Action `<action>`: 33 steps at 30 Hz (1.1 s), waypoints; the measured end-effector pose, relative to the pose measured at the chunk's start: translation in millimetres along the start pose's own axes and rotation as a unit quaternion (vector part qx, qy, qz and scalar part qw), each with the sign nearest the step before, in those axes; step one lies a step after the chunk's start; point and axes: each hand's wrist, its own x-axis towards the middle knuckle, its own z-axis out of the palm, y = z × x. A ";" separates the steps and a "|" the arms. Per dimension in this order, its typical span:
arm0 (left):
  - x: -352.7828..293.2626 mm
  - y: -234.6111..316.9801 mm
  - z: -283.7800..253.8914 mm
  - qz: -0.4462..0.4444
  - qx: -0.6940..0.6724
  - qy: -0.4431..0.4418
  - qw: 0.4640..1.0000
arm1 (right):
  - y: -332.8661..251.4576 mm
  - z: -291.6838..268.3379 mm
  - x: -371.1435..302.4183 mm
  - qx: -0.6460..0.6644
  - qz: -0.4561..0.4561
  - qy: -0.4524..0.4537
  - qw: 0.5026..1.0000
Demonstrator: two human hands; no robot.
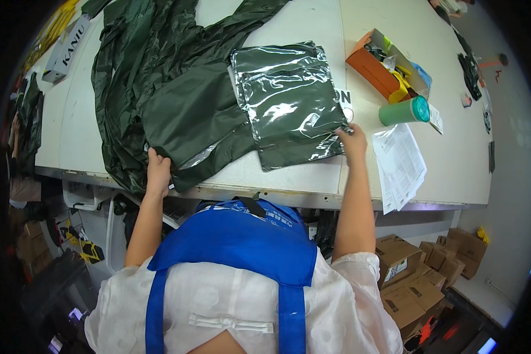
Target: The person folds green raincoats on a white table, places instruction sheets inside the folded garments, and writes on the attached tags with a black marker. The person then places the folded items into a white basket. Other people are visible in the background working at adjacent tables.
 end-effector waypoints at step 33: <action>-27.9 32.9 38.2 0.016 -0.267 -0.035 0.963 | -87.5 34.9 46.9 -0.309 -0.039 0.009 0.950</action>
